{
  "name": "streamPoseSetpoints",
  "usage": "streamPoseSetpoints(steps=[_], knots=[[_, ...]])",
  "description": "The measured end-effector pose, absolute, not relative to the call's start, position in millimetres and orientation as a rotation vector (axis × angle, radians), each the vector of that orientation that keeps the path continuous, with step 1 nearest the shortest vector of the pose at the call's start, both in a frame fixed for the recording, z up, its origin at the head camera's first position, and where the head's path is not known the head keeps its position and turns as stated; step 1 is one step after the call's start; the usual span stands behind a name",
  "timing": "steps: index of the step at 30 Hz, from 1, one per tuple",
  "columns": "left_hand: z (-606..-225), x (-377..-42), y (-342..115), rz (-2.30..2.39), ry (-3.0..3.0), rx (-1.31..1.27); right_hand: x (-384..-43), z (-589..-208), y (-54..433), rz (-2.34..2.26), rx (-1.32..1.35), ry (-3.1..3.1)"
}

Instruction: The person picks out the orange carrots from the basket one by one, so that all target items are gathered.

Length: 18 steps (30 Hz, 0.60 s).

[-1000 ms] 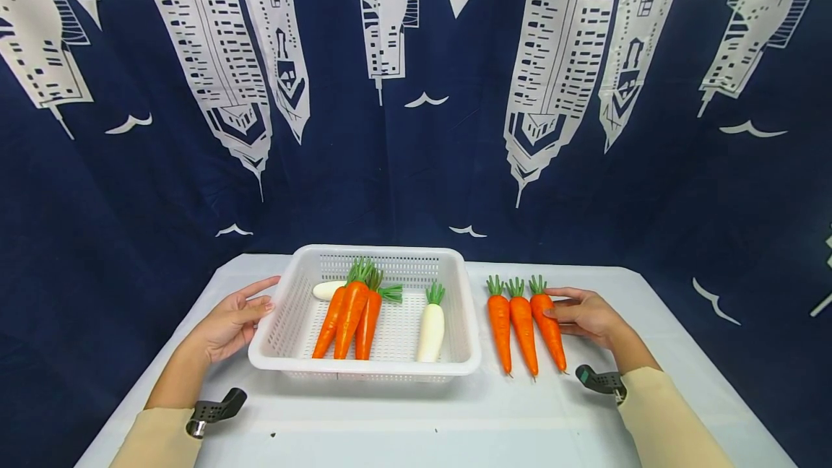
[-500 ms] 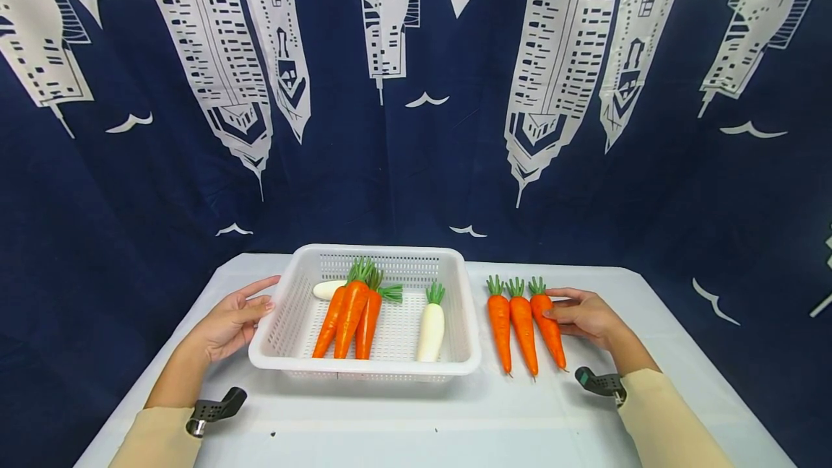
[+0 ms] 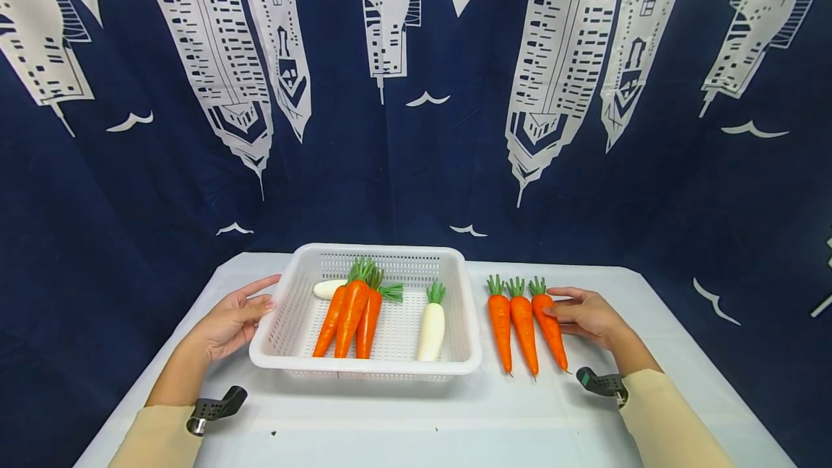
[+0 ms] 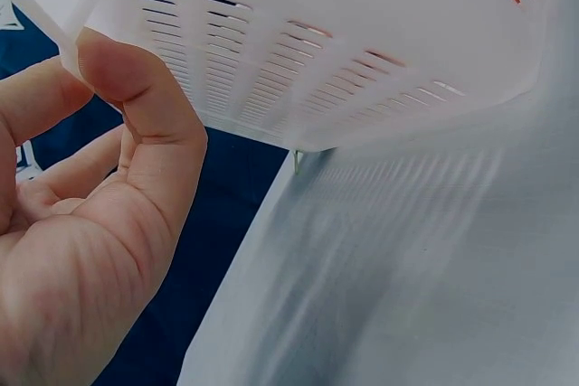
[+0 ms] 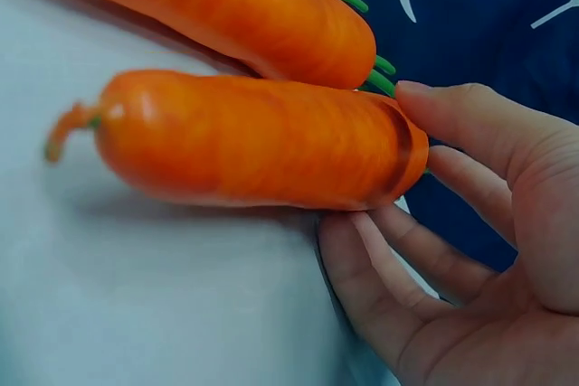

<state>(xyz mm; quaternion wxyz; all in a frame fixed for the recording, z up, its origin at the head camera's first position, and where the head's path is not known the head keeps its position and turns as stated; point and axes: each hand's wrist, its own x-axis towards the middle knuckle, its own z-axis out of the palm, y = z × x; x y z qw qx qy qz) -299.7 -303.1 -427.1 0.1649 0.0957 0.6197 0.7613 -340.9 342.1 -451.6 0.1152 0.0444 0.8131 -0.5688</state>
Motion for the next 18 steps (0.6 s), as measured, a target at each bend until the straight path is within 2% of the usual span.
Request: streamPoseSetpoints(steps=[18], knots=[[-430.2,-301.4,-305.1,2.177,1.749,0.295,-341.7,-454.1,340.8,-1.654,0.152,2.415]])
